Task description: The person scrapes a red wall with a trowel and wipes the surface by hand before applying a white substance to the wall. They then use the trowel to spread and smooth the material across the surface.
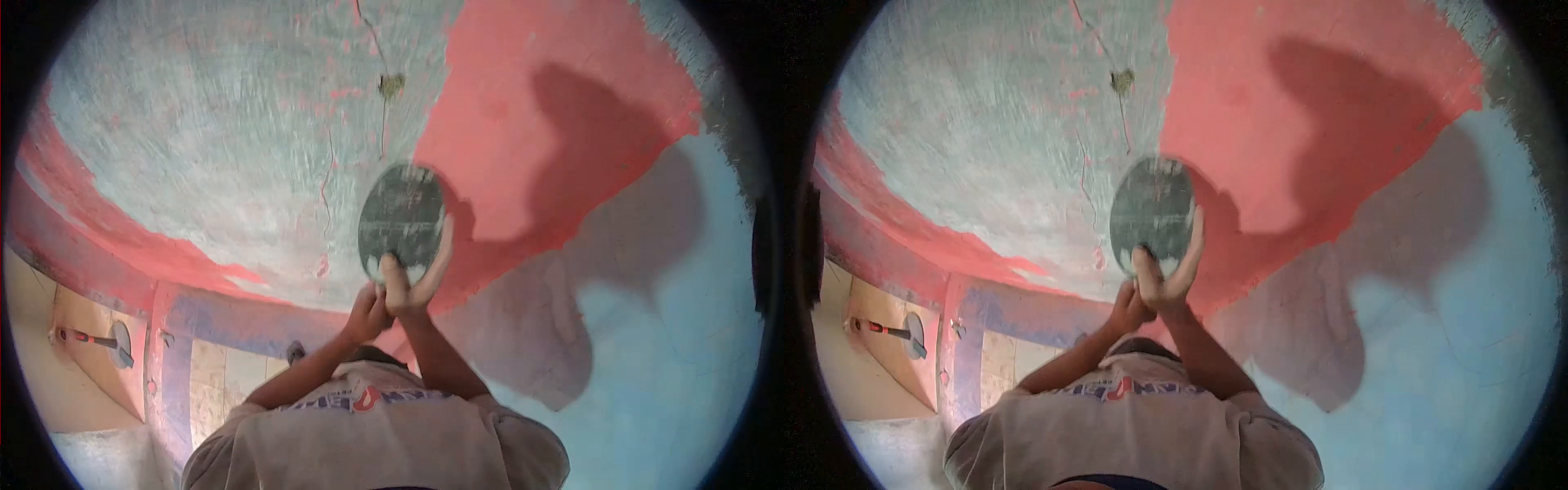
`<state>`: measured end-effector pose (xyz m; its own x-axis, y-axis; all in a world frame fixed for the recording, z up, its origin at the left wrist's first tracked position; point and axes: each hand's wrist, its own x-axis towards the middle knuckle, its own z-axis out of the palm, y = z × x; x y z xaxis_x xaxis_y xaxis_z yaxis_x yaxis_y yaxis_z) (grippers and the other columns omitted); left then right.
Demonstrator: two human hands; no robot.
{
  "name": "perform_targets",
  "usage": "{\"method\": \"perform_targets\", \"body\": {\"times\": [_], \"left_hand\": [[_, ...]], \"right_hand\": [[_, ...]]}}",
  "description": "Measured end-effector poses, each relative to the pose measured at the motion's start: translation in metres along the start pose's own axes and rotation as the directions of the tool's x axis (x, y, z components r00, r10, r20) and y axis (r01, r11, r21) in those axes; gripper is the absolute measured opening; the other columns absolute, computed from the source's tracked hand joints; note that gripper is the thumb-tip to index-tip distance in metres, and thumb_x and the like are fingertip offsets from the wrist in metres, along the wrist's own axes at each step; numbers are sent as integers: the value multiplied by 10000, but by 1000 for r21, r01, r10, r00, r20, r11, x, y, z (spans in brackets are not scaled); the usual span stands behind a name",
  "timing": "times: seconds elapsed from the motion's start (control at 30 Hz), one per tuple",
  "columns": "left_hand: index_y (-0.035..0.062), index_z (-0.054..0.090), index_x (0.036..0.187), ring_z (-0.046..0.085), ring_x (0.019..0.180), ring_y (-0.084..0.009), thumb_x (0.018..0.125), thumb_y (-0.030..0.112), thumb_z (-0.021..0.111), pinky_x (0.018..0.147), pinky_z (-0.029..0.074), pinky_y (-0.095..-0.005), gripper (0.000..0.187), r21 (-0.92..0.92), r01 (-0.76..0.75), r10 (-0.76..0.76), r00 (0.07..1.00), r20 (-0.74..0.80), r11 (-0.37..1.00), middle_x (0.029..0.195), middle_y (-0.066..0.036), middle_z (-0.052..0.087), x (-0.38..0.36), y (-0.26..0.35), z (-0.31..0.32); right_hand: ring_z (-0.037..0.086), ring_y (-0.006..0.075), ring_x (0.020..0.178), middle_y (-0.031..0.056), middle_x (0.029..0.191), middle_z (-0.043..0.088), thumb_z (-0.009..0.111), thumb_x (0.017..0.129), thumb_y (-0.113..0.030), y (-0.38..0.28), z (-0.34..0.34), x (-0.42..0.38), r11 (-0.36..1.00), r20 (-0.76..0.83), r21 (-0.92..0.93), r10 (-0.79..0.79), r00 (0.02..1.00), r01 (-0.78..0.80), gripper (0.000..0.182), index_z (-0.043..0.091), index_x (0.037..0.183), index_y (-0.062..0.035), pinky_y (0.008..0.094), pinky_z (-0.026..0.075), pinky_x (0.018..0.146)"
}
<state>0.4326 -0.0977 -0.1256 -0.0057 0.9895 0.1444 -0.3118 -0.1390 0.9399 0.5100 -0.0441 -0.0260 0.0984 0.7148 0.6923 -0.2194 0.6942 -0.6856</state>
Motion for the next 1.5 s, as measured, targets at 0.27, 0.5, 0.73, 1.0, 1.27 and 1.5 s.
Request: {"method": "perform_targets", "body": {"times": [0.27,0.5,0.73,1.0,1.27,1.5], "left_hand": [[92,520,727,420,474,-54,1101,428,378,427,316,-242,522,-85,196,-194,981,28,977,575,49,475,-17,-8,-4],[83,558,814,396,463,-58,1083,297,417,417,276,-245,372,-73,44,-34,991,130,996,611,37,465,9,6,-4],[77,559,811,418,467,-57,1090,380,411,421,302,-237,438,-63,154,-152,988,37,986,611,38,486,-13,-14,-4],[73,564,798,463,491,-58,1096,422,377,436,345,-240,495,-2,135,-135,988,80,991,586,43,500,-9,-14,-9],[80,555,849,417,478,-58,1075,269,417,421,300,-246,325,-43,56,-51,993,108,997,626,32,470,1,12,-2],[79,547,745,472,513,-56,1110,388,356,450,355,-247,515,-70,241,-243,970,-19,968,604,26,532,-22,-1,-5]], "right_hand": [[462,331,1339,270,1453,406,625,814,-52,28,-11,-36,990,-11,-129,50,999,-51,912,116,1557,94,445,403,1106],[471,299,1280,257,1449,393,631,838,-47,-6,-3,11,983,10,-157,-93,996,94,872,150,1550,101,425,422,1060],[485,304,1259,246,1437,394,629,822,-30,22,-9,-31,994,-64,-97,45,997,-51,888,146,1559,82,432,429,1053],[494,296,1250,248,1431,399,623,821,-23,16,-12,-26,978,-41,-208,11,999,-19,892,138,1564,73,430,432,1059],[490,308,1274,248,1443,405,635,834,-34,-9,-4,9,994,-35,-104,-22,999,18,890,140,1565,77,419,417,1071],[422,338,1362,268,1486,362,673,842,-60,12,-8,-33,996,-54,-42,78,995,-81,889,154,1542,119,437,364,1123]]}}
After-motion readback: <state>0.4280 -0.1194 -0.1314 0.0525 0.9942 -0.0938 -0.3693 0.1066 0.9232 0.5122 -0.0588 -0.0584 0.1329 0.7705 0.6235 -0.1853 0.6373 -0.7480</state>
